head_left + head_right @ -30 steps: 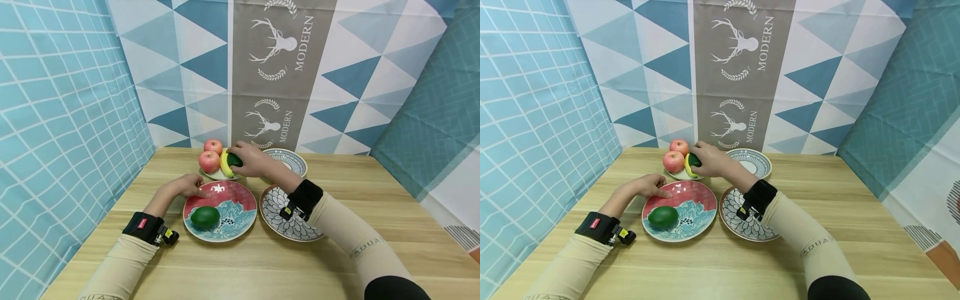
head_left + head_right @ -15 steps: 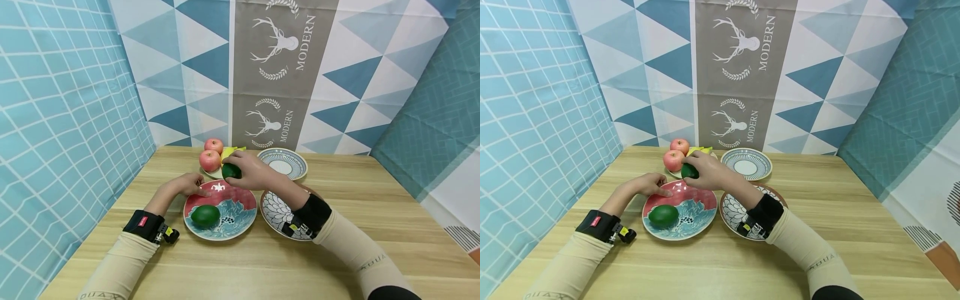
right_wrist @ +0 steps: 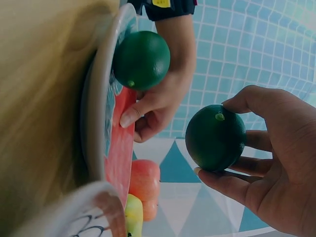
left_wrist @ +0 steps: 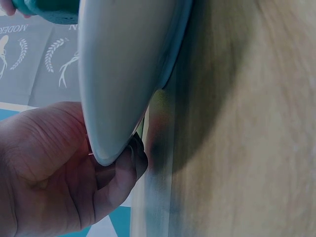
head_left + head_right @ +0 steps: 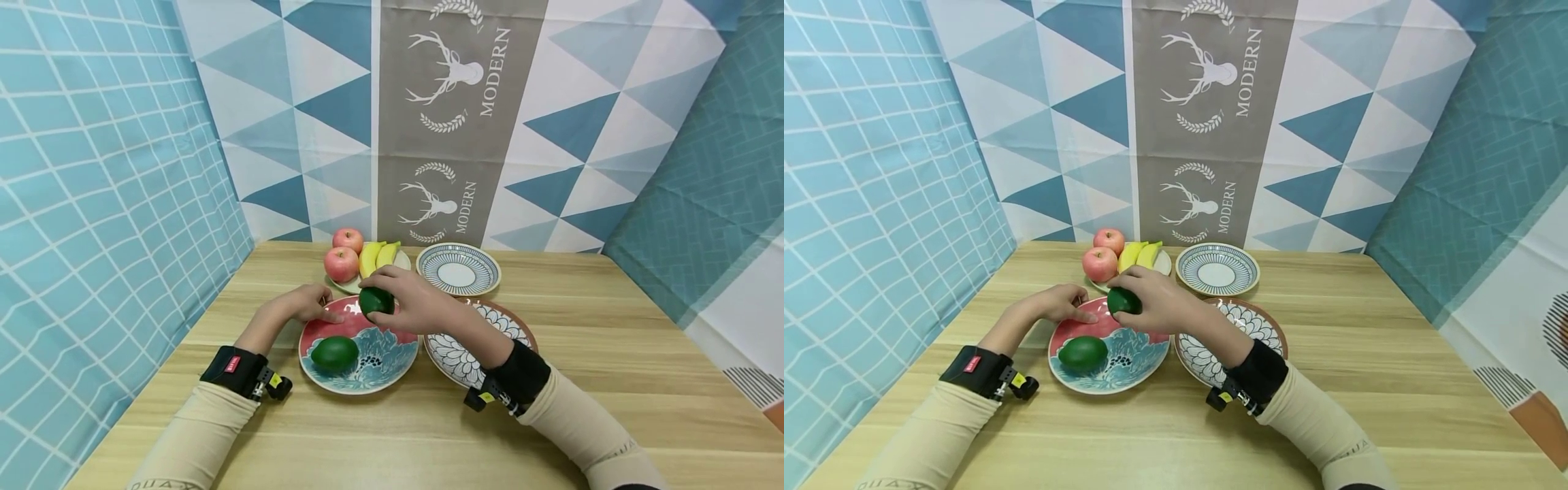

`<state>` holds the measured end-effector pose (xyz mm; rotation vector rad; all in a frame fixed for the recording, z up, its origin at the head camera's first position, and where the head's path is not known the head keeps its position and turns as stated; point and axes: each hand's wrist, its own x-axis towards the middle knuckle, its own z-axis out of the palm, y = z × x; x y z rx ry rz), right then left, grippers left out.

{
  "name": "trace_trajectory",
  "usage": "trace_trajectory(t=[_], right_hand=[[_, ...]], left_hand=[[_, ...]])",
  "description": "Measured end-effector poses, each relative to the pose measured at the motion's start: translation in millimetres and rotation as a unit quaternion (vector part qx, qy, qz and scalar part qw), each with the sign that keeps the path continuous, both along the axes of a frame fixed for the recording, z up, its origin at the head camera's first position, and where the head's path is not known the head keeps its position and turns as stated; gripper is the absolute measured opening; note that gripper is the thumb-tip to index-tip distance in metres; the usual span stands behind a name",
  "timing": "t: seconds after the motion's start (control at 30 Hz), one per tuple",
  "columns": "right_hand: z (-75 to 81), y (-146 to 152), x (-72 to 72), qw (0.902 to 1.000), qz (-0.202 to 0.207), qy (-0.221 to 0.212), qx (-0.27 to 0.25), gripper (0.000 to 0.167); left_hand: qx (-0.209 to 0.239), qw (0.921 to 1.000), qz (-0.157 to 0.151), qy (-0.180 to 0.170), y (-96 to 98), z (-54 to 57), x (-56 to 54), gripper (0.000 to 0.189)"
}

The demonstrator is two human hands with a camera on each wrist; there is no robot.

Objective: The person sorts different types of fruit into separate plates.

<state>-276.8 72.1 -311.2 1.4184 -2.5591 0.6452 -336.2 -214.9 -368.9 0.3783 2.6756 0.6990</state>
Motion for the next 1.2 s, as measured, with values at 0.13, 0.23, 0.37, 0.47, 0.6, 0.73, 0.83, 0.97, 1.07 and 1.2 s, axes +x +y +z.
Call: trace_trajectory(t=[0.13,0.23,0.37,0.47,0.6,0.73,0.83,0.97,1.07,1.2], right_hand=[[-4.0,-1,5.3,0.9999,0.010,-0.010,0.006,0.047],[-7.4,-1,8.7,0.9997,0.015,-0.004,0.017,0.048],[-12.0,0,12.9,0.9990,0.013,0.016,0.039,0.052],[-14.9,1,15.7,0.9983,0.011,0.025,0.052,0.054],[-18.9,2,18.2,0.9972,0.011,0.007,0.074,0.054],[-23.5,2,19.5,0.9948,0.019,-0.021,0.098,0.054],[-26.7,2,19.8,0.9936,0.029,-0.027,0.106,0.055],[-29.7,1,19.2,0.9919,0.044,-0.027,0.116,0.055],[-31.1,0,19.2,0.9900,0.047,-0.034,0.129,0.055],[-32.9,-2,20.0,0.9880,0.045,-0.049,0.139,0.055]], left_hand=[[0.001,1.0000,-0.006,0.001,-1.0,-0.8,0.4,0.035],[0.001,1.0000,-0.008,0.002,-0.9,-0.9,0.1,0.034],[0.000,1.0000,-0.002,0.003,-0.2,-0.4,-0.3,0.033],[0.000,1.0000,0.000,0.004,-0.2,0.0,-0.2,0.033],[0.003,1.0000,-0.001,0.004,-0.4,-0.7,0.0,0.033],[0.006,0.9999,-0.006,0.011,-0.7,-1.4,0.5,0.034],[0.008,0.9998,-0.011,0.017,-0.4,-1.4,1.4,0.034],[0.007,0.9997,-0.011,0.018,0.1,-1.3,2.0,0.035],[0.007,0.9998,-0.010,0.015,0.2,-0.6,1.9,0.035],[0.009,0.9999,-0.008,0.012,-0.2,-0.6,1.8,0.035]])
